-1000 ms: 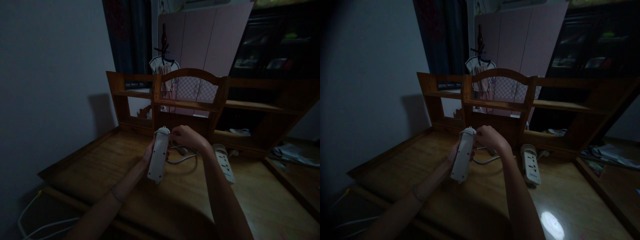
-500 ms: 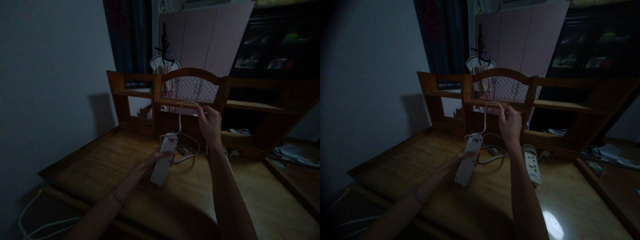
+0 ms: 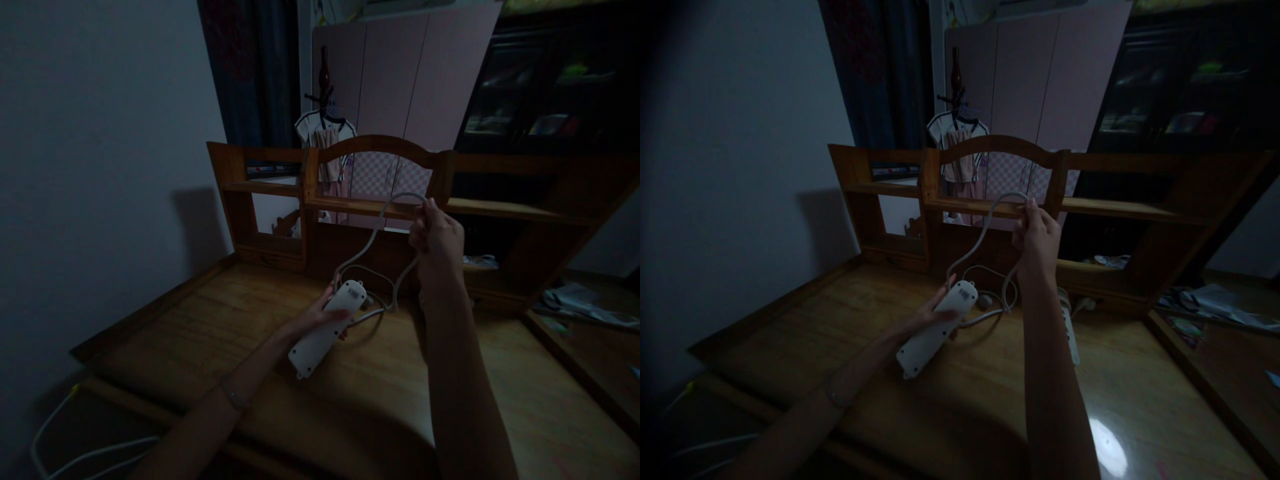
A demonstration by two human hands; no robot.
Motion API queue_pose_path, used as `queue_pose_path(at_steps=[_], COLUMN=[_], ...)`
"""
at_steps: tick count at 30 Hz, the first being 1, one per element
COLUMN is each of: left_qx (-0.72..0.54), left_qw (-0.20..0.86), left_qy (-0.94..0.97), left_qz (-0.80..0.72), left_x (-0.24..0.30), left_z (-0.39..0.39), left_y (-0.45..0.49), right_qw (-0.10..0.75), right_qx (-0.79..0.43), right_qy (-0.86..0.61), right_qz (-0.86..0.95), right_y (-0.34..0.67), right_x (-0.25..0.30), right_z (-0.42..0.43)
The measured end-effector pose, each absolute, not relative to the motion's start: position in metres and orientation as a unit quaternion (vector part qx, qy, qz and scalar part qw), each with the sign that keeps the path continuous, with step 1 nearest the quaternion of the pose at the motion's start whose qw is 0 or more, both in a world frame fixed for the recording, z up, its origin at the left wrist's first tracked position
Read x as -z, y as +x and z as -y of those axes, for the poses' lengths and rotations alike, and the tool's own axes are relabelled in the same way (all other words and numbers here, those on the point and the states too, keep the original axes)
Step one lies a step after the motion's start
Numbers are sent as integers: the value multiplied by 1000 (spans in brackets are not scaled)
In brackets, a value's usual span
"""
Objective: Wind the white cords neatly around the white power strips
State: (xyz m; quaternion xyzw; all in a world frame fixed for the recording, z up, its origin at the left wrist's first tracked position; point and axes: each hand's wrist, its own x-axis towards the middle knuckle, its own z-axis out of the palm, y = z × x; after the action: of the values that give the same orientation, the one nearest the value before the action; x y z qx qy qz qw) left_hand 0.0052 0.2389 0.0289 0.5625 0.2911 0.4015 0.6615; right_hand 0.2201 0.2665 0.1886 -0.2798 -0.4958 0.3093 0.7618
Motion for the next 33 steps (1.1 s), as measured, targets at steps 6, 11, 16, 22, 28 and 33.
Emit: queue_pose_path(at_steps=[6,11,16,22,28,33], left_qx=[-365,-406,-394,-364,-401,-569], left_qw=[655,629,633,662,644,598], left_qy=[621,615,613,594,578,452], left_qz=[-229,-247,-263,-276,-302,-338], left_x=[-39,-40,-34,-40,-37,-27], left_z=[-224,-227,-231,-226,-231,-250], left_y=[6,7,5,3,5,0], right_qw=[840,854,835,794,722,588], right_qx=[-351,-267,-275,-322,-323,-377], right_qy=[-177,-184,-163,-135,-133,-221], right_qz=[375,407,449,498,597,681], right_y=[233,246,245,232,211,207], right_x=[-195,-191,-192,-200,-204,-200], right_z=[-271,-274,-273,-261,-238,-228])
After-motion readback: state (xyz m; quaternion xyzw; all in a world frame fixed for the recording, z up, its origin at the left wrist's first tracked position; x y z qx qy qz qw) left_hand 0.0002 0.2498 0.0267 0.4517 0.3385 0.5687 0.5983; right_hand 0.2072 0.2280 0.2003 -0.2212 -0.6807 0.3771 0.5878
